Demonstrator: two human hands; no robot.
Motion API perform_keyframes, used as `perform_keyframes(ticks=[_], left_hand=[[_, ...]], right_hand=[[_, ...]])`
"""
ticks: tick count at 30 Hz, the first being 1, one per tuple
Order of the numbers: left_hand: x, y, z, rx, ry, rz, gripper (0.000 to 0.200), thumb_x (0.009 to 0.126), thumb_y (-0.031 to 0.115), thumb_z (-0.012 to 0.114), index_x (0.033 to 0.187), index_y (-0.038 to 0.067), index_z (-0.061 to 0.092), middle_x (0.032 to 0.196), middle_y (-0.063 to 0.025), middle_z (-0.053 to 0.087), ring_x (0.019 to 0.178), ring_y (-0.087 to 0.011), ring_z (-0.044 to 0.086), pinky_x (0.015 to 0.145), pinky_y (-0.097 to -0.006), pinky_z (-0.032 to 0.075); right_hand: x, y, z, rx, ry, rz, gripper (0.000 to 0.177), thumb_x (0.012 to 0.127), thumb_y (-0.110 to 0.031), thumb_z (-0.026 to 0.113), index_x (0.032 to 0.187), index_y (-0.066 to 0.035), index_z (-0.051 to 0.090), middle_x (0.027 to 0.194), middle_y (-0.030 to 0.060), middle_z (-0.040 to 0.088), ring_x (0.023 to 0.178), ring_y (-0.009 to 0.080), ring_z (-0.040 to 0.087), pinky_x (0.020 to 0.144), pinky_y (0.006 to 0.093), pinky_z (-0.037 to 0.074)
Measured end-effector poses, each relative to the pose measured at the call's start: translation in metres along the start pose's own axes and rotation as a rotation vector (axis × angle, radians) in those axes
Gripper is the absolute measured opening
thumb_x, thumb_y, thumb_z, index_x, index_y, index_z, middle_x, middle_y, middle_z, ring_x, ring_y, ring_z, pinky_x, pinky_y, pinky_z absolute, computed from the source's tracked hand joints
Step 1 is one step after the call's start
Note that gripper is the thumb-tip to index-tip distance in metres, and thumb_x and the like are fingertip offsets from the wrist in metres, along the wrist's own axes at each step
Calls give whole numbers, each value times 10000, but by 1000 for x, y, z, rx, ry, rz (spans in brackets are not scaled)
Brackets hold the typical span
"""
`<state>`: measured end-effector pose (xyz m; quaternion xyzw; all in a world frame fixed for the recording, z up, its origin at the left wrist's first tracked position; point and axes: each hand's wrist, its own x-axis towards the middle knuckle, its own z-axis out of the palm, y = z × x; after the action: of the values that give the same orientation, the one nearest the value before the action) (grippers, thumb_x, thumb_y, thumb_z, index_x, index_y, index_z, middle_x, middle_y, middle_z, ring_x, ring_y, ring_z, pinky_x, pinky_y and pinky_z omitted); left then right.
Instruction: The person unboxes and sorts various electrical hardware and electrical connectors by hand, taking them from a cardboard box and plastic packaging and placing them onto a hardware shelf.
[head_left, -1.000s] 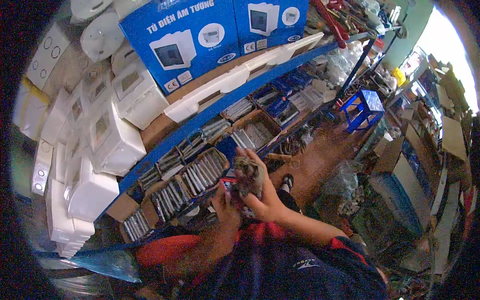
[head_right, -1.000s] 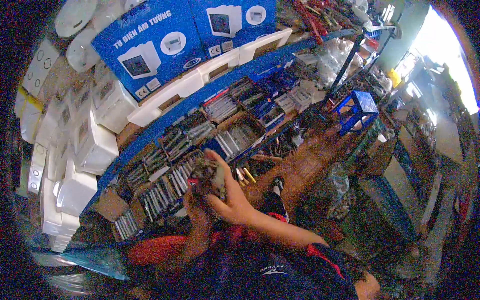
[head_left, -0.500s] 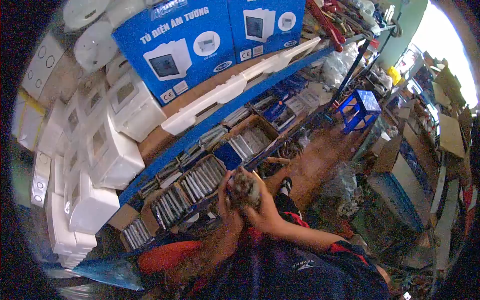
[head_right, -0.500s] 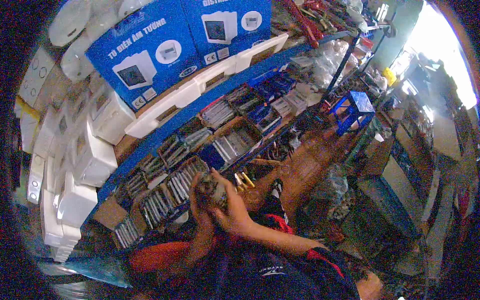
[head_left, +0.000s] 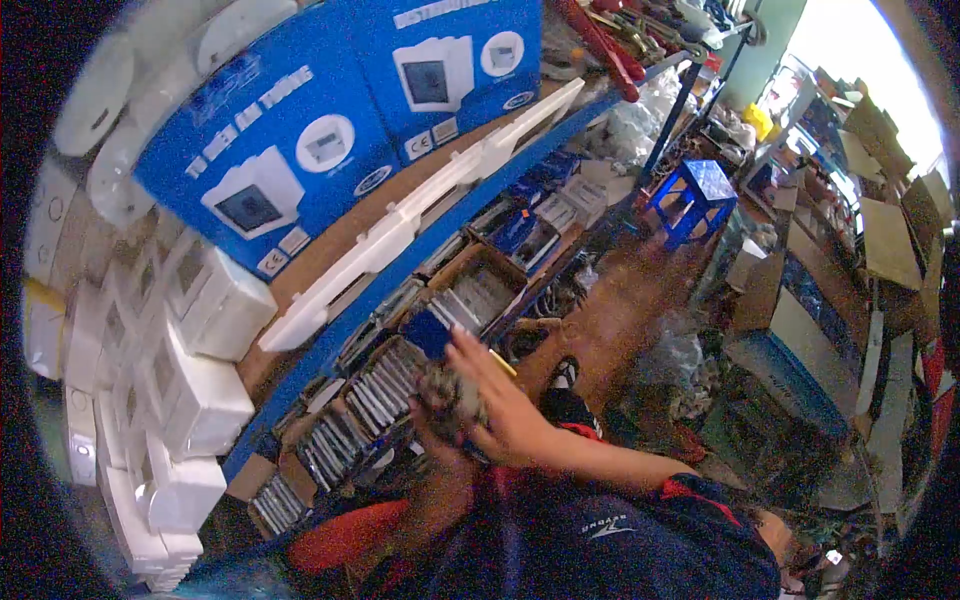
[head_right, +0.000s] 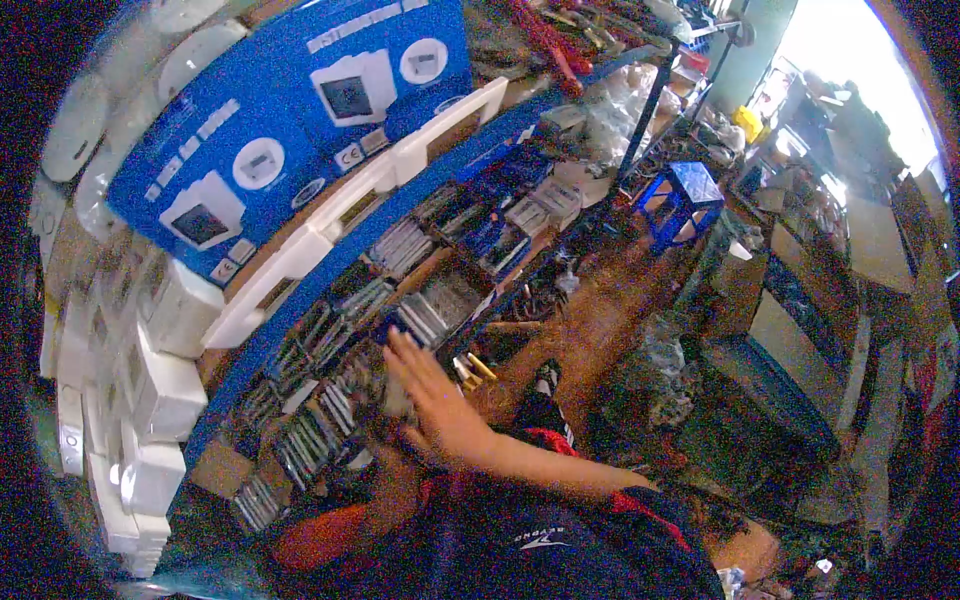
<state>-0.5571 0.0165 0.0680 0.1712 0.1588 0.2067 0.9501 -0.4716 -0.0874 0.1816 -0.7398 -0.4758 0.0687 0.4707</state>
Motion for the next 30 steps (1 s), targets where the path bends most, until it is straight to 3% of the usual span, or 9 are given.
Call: perform_keyframes(ticks=[1, 6, 10, 14, 17, 20, 21, 24, 30], left_hand=[[17, 6, -6, -390, 69, -164, 561, 919, 493, 375, 1300, 81, 382, 1236, -123, 480, 1126, -246, 463, 961, -392, 376], [55, 1, 32, 112, -56, 5, 536, 917, 494, 386, 1259, 82, 409, 1216, -140, 495, 1070, -250, 514, 886, -368, 454], [76, -47, 33, -275, 39, -287, 550, 913, 494, 401, 1261, 69, 398, 1252, -127, 462, 1123, -232, 472, 954, -392, 396], [107, -63, 96, 261, 52, -43, 565, 906, 533, 385, 1239, 79, 429, 1211, -102, 489, 1070, -220, 497, 941, -386, 391], [145, -73, 131, 174, 178, -128, 577, 904, 540, 386, 1203, 52, 460, 1143, -96, 523, 1000, -218, 534, 889, -389, 417], [209, -91, 104, 590, 92, 94, 614, 903, 543, 388, 1203, 11, 450, 1142, -97, 521, 990, -211, 536, 868, -369, 431], [220, -110, 121, 613, 313, 184, 626, 909, 541, 372, 1176, -18, 462, 1137, -107, 531, 961, -208, 550, 843, -344, 447], [230, -138, 160, 604, -18, 25, 660, 905, 575, 328, 1168, -9, 485, 1122, -117, 553, 934, -234, 570, 844, -356, 449], [261, -187, 170, 400, 30, -263, 653, 833, 644, 402, 1133, 73, 503, 958, -100, 602, 815, -262, 613, 688, -383, 523]], right_hand=[[-6, 4, 1, -16, -33, -47, 902, 635, -146, 655, 1397, -22, 189, 1482, 167, 99, 1367, 364, 53, 1104, 485, 77], [-19, 37, -19, -10, -151, -92, 900, 673, -227, 637, 1408, -19, 160, 1480, 171, 120, 1374, 330, 83, 1105, 475, 78], [6, 63, -60, 184, 85, 45, 871, 715, -235, 593, 1426, -56, 122, 1495, 148, 43, 1372, 336, 76, 1101, 475, 74], [3, 90, -83, 310, 15, 138, 908, 683, -74, 622, 1428, -58, 103, 1497, 140, 13, 1371, 330, 76, 1088, 424, 194], [-2, 113, -109, 256, 14, 210, 879, 683, -31, 643, 1422, -97, 172, 1490, 140, 85, 1320, 359, 234, 1050, 360, 289], [-5, 146, -134, 376, 155, 254, 835, 629, 19, 680, 1367, -80, 304, 1448, 142, 243, 1306, 292, 306, 1042, 345, 301], [-6, 159, -141, 410, 210, 262, 816, 620, 36, 680, 1349, -72, 331, 1431, 141, 285, 1298, 274, 324, 1039, 343, 305], [-2, 184, -160, 502, 360, 324, 708, 629, 72, 675, 1277, -57, 418, 1295, 123, 471, 1208, 214, 437, 1001, 322, 340], [-3, 245, -203, 564, 388, 285, 516, 685, 13, 710, 1166, -40, 532, 1050, 68, 617, 979, 149, 570, 884, 289, 425]])
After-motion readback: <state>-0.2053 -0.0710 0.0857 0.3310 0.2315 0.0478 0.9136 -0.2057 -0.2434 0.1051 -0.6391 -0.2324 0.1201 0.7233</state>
